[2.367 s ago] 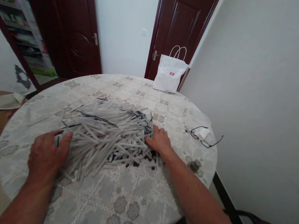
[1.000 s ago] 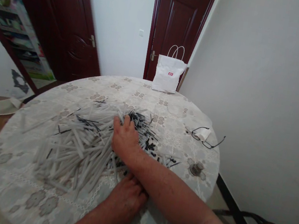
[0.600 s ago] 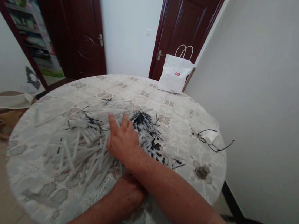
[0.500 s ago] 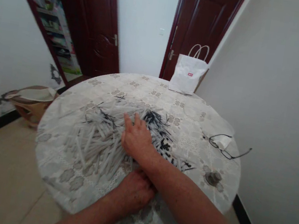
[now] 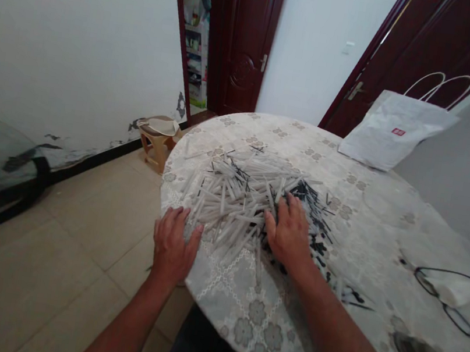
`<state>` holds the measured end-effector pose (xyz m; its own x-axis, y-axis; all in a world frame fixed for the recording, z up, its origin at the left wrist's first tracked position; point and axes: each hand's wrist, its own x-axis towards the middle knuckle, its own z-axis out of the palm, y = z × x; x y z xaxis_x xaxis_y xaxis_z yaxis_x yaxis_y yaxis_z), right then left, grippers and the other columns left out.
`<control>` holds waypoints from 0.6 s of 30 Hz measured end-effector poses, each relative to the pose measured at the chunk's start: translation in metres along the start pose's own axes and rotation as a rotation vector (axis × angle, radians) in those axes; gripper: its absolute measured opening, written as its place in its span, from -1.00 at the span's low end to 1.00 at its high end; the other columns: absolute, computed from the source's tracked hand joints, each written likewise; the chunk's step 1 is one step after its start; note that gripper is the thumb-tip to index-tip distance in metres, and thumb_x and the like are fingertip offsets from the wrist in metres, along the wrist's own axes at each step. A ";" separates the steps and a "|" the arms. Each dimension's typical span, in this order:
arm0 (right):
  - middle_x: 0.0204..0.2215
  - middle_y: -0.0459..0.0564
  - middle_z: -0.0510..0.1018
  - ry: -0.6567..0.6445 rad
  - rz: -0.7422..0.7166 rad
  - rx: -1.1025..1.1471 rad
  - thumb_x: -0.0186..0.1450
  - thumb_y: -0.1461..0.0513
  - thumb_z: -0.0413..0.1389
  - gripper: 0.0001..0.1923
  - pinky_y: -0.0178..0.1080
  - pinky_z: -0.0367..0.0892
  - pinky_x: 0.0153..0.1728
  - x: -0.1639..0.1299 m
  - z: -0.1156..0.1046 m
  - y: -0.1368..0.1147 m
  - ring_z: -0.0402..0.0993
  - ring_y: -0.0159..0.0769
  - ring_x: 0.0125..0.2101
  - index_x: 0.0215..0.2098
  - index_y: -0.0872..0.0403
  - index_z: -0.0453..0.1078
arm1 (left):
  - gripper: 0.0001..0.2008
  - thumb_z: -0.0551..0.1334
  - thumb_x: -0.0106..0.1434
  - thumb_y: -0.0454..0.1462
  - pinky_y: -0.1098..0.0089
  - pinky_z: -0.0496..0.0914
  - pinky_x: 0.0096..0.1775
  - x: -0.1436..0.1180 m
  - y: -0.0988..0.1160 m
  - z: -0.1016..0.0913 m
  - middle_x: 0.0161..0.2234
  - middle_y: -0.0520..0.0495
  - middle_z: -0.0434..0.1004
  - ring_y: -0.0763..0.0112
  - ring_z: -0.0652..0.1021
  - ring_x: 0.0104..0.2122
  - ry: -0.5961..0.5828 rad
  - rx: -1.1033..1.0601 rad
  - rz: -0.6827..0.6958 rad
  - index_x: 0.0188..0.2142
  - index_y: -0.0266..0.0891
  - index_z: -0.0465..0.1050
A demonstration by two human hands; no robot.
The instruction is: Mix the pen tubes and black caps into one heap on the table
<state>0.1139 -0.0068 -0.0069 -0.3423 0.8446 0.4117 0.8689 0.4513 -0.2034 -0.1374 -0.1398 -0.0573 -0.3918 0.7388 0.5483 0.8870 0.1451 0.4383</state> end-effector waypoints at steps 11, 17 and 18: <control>0.42 0.33 0.24 0.030 0.026 -0.006 0.53 0.02 -0.02 -0.41 0.26 0.00 0.38 0.039 0.017 -0.046 0.08 0.19 0.42 0.40 0.16 0.27 | -0.19 0.23 0.37 0.15 -0.17 0.25 0.31 0.028 0.024 0.014 0.40 -0.50 0.16 -0.20 0.27 0.38 -0.176 0.021 0.211 0.40 -0.28 0.15; 0.41 0.25 0.28 0.033 -0.012 0.066 0.54 0.03 -0.03 -0.46 0.30 -0.02 0.40 0.051 0.007 -0.060 0.09 0.12 0.43 0.37 0.10 0.30 | -0.13 0.26 0.33 0.16 -0.18 0.22 0.33 0.036 0.032 0.029 0.45 -0.49 0.03 -0.25 0.18 0.42 -0.130 -0.053 0.178 0.42 -0.28 0.11; 0.41 0.23 0.28 0.040 -0.021 0.075 0.54 0.04 -0.03 -0.47 0.29 -0.04 0.41 0.047 0.001 -0.059 0.08 0.11 0.43 0.37 0.10 0.29 | -0.13 0.26 0.34 0.16 -0.17 0.22 0.33 0.037 0.033 0.027 0.45 -0.49 0.04 -0.24 0.18 0.42 -0.132 -0.061 0.178 0.42 -0.29 0.11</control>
<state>0.0462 0.0068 0.0240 -0.3439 0.8231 0.4518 0.8319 0.4903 -0.2600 -0.1166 -0.0895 -0.0420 -0.1913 0.8293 0.5249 0.9213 -0.0327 0.3875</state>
